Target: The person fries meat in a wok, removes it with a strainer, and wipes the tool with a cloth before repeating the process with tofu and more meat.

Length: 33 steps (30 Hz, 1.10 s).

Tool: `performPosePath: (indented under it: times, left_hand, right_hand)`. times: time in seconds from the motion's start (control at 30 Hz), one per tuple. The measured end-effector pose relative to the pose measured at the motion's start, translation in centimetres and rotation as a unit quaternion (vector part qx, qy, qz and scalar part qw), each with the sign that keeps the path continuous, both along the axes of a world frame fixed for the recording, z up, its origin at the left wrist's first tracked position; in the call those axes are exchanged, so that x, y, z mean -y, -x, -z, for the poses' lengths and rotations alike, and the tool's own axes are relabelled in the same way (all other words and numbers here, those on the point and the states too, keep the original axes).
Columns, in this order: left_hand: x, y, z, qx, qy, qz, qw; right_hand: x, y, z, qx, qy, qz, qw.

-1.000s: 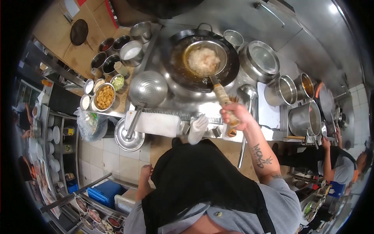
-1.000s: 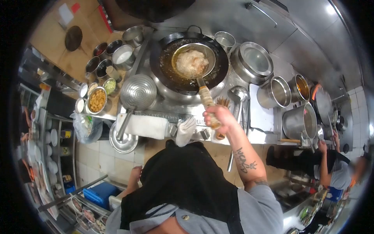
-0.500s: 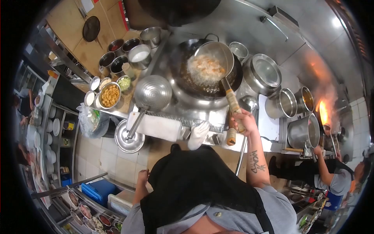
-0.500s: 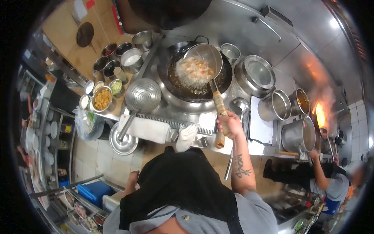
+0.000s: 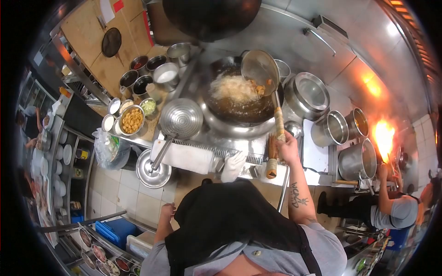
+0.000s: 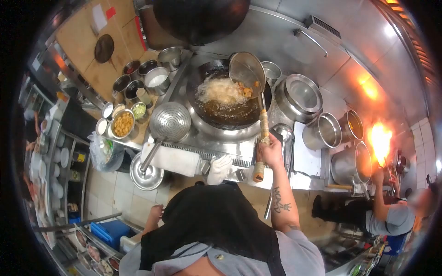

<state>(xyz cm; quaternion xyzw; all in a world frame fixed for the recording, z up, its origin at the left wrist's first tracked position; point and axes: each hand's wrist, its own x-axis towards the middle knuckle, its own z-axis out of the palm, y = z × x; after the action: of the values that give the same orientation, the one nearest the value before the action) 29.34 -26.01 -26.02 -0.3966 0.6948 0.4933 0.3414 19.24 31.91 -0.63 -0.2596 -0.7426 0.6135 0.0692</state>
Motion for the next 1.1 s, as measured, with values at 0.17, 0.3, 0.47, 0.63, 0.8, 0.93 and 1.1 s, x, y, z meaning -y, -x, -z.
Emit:
performPosePath:
  times: [0.17, 0.3, 0.47, 0.63, 0.8, 0.93, 1.1]
  left_hand:
    - [0.0, 0.0, 0.8, -0.009, -0.01, 0.001, 1.0]
    - [-0.5, 0.0, 0.3, -0.012, -0.021, -0.021, 0.999]
    - [-0.1, 0.1, 1.2, -0.026, -0.036, -0.003, 0.999]
    - [0.4, 0.0, 1.8, -0.038, -0.02, 0.026, 0.999]
    - [-0.8, -0.3, -0.7, -0.029, -0.008, -0.012, 0.999]
    - [0.7, 0.1, 2.5, -0.049, -0.037, -0.003, 0.998]
    - [0.5, -0.8, 0.9, -0.042, -0.006, 0.013, 0.999]
  right_hand:
    - [-1.5, -0.2, 3.4, -0.051, -0.18, 0.012, 0.982]
    - [-1.9, -0.5, 2.5, -0.057, -0.222, -0.002, 0.973]
    - [-3.4, -0.7, 2.7, -0.028, -0.192, -0.008, 0.981]
    - [-3.7, -0.7, 2.8, -0.038, -0.189, -0.013, 0.981]
    - [-1.6, -0.5, 1.3, 0.018, -0.194, 0.014, 0.981]
    - [-0.7, -0.9, 4.5, -0.109, -0.296, 0.018, 0.949]
    - [-1.0, -1.6, 0.8, 0.013, -0.266, 0.014, 0.964]
